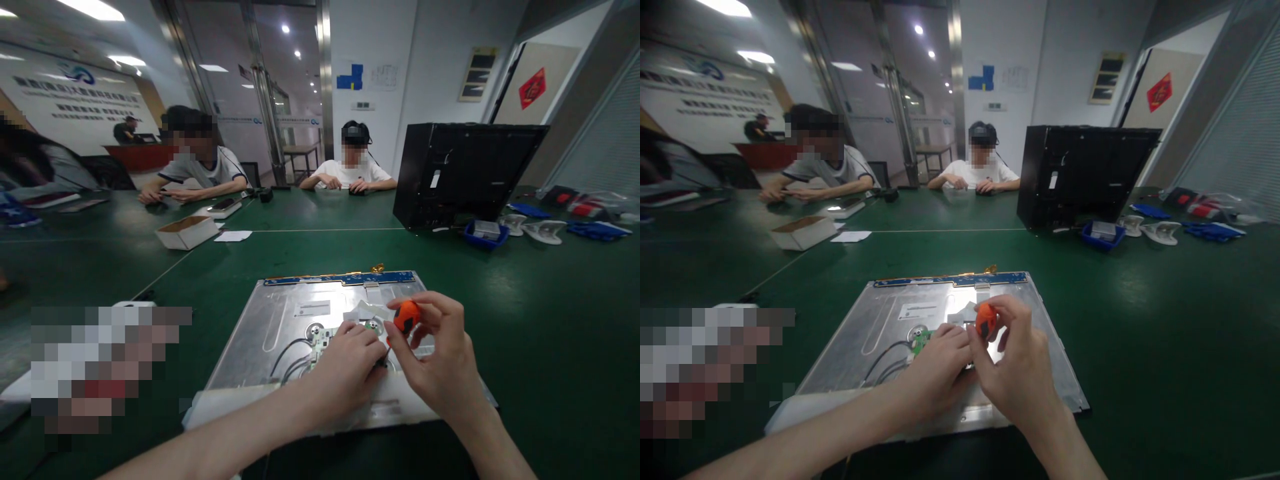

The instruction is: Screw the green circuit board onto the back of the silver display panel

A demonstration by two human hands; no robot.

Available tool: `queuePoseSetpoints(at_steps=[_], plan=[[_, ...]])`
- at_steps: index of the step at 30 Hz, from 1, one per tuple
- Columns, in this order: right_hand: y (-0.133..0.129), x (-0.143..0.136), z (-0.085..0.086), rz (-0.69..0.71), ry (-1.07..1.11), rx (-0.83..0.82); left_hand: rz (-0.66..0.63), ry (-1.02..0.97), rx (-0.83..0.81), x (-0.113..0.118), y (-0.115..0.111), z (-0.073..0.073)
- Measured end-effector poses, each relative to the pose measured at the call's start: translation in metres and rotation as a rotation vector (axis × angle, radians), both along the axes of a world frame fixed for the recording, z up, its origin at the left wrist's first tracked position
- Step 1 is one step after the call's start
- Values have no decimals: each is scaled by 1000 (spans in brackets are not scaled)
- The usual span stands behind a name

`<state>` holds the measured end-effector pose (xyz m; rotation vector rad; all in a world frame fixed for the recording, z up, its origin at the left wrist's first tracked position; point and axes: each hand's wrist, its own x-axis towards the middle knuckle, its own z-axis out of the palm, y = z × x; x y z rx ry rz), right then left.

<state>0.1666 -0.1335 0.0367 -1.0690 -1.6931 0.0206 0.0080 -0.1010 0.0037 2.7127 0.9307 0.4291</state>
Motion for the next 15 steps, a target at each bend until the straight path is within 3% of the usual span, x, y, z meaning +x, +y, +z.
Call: queuePoseSetpoints(at_steps=[11, 15], plan=[[0, 3, 6, 67, -125, -31, 30, 2, 37, 4, 0, -6], [1, 2, 3, 26, -94, -10, 35, -6, 34, 3, 0, -9]])
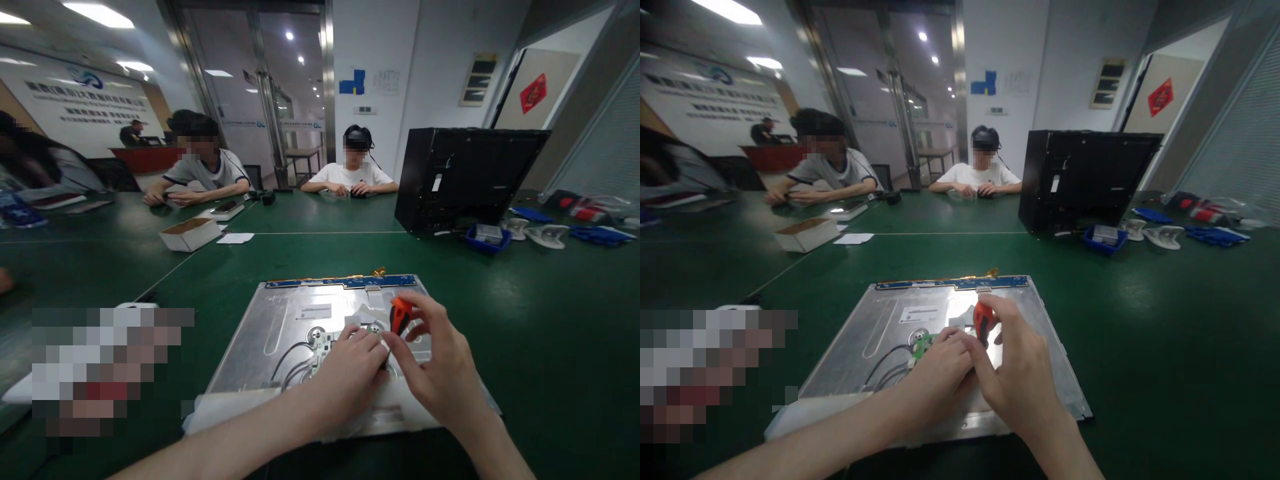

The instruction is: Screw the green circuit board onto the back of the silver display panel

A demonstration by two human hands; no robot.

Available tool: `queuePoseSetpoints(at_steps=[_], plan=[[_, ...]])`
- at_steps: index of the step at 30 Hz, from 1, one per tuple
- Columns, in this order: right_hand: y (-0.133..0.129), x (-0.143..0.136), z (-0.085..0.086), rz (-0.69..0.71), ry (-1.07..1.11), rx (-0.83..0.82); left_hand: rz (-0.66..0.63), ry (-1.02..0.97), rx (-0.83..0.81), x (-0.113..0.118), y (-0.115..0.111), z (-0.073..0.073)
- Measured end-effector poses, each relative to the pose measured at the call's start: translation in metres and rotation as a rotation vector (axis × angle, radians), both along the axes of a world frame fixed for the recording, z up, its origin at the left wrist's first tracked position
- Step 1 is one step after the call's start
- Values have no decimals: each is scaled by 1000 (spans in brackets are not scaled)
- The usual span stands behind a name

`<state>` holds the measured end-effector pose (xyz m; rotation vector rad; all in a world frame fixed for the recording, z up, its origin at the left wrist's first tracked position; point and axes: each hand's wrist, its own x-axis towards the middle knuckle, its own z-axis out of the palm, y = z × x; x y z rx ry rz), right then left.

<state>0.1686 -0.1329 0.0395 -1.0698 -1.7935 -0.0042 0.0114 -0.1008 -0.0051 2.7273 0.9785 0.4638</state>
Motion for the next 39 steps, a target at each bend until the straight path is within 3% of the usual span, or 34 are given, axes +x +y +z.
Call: queuePoseSetpoints(at_steps=[5, 19, 24, 33, 39], plan=[[1, 1, 0, 2, 28, 96, -14, 3, 30, -1, 0, -1], [-1, 2, -1, -55, 39, 74, -32, -12, 34, -2, 0, 0], [-1, -1, -1, 11, 121, 29, -42, -5, 45, -2, 0, -1], [-1, 1, 6, 43, -54, 18, -12, 14, 34, 1, -1, 0], [0, 1, 1, -14, 5, 40, -50, -3, 4, -3, 0, 1]])
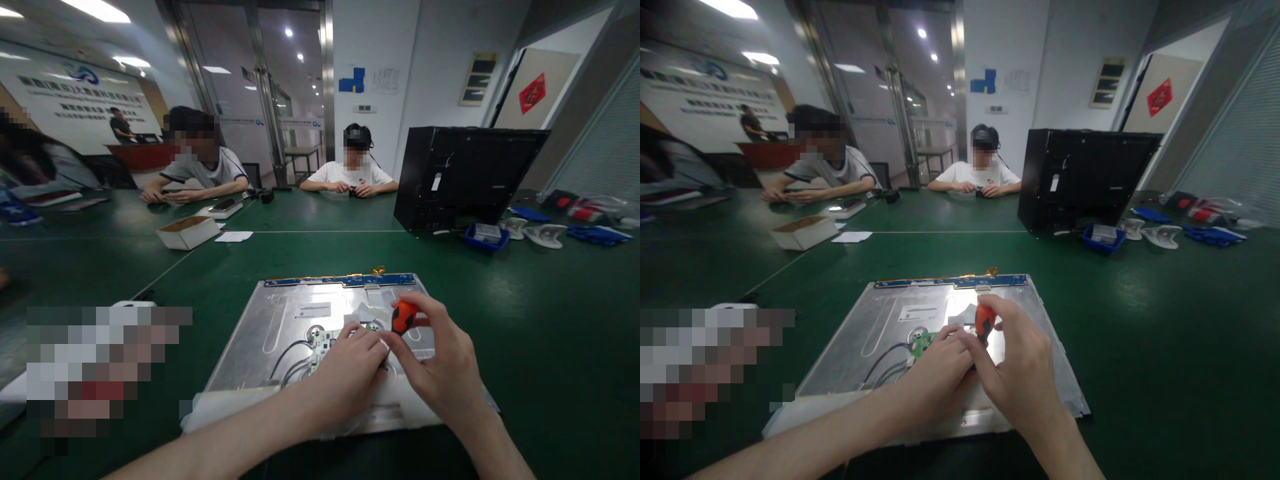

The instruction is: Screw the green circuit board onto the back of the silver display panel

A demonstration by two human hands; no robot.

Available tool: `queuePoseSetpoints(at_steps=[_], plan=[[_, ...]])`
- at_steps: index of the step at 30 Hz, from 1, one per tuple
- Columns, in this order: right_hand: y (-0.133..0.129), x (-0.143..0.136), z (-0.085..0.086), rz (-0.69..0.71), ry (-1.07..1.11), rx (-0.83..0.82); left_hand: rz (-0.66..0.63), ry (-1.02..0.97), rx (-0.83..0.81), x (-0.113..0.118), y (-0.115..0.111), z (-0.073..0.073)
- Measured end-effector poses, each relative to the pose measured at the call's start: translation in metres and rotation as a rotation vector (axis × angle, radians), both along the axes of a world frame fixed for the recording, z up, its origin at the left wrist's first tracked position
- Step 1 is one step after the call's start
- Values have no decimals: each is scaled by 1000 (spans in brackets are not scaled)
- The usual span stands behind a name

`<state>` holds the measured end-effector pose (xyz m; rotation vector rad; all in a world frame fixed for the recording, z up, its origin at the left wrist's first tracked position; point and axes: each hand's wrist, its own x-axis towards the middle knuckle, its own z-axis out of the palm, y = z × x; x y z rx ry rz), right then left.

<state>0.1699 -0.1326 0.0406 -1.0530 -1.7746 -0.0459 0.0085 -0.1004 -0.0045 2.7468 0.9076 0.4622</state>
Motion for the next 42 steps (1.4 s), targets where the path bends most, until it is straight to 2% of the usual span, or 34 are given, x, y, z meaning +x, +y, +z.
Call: queuePoseSetpoints(at_steps=[7, 15, 22, 29, 42], plan=[[-1, 2, 4, -4, -43, -7, -42, 13, 11, -3, 1, 5], [-1, 0, 4, 34, -67, -10, -20, 23, 78, 0, 0, 1], [-2, -3, -3, 17, 38, -64, -23, 24, 112, 1, 0, -2], [0, -1, 1, 53, -44, -31, -7, 43, 119, 2, 0, -2], [-1, 0, 2, 48, -42, -41, 5, 85, 147, 2, -1, -3]])
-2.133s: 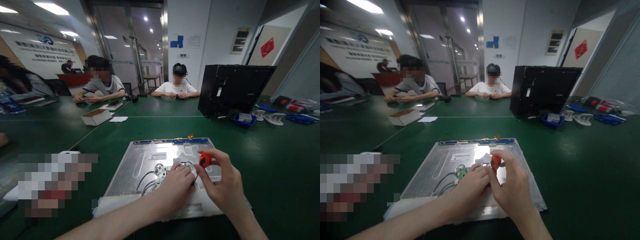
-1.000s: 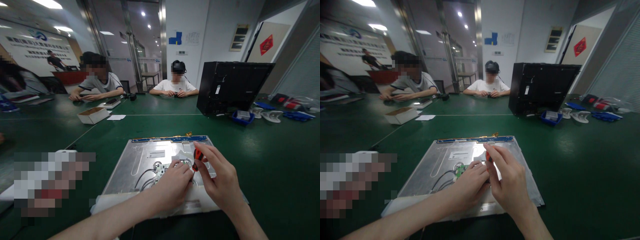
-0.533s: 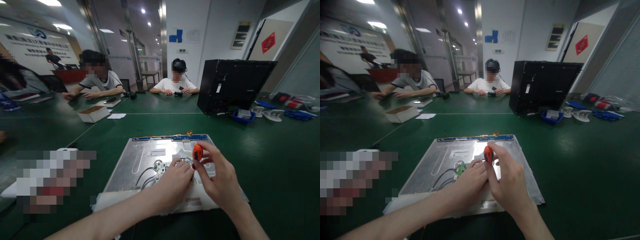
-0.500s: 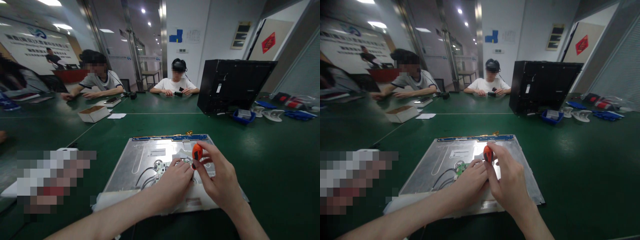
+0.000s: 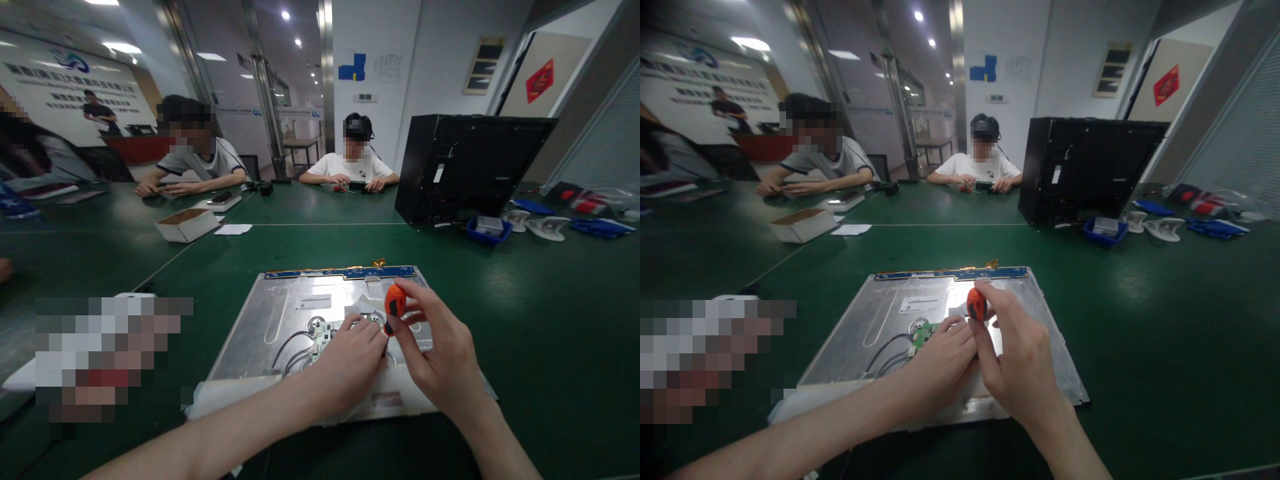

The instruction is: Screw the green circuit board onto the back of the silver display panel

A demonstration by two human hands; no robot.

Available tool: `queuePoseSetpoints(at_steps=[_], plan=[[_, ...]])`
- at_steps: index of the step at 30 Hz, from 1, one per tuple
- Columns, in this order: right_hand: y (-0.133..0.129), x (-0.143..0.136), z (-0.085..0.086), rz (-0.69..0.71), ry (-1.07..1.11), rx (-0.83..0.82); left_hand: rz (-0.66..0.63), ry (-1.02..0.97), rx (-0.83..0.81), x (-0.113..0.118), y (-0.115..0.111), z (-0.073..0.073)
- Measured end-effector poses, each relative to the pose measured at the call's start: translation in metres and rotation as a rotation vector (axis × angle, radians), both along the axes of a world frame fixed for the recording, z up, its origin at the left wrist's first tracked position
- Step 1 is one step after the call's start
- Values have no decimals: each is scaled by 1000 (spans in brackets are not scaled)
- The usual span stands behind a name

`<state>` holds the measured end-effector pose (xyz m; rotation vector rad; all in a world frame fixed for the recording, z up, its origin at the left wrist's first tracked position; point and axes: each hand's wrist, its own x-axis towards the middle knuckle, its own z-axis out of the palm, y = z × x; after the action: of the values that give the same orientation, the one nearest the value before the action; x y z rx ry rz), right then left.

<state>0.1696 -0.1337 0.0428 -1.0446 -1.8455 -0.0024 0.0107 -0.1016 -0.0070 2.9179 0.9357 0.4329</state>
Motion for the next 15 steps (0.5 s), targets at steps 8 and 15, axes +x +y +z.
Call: queuePoseSetpoints(at_steps=[8, 15], plan=[[0, -1, -2, -12, 11, -10, 14, -18, -21, 1, -1, 4], [-1, 1, -1, -31, 41, 44, -4, -34, -89, -1, -2, 9]])
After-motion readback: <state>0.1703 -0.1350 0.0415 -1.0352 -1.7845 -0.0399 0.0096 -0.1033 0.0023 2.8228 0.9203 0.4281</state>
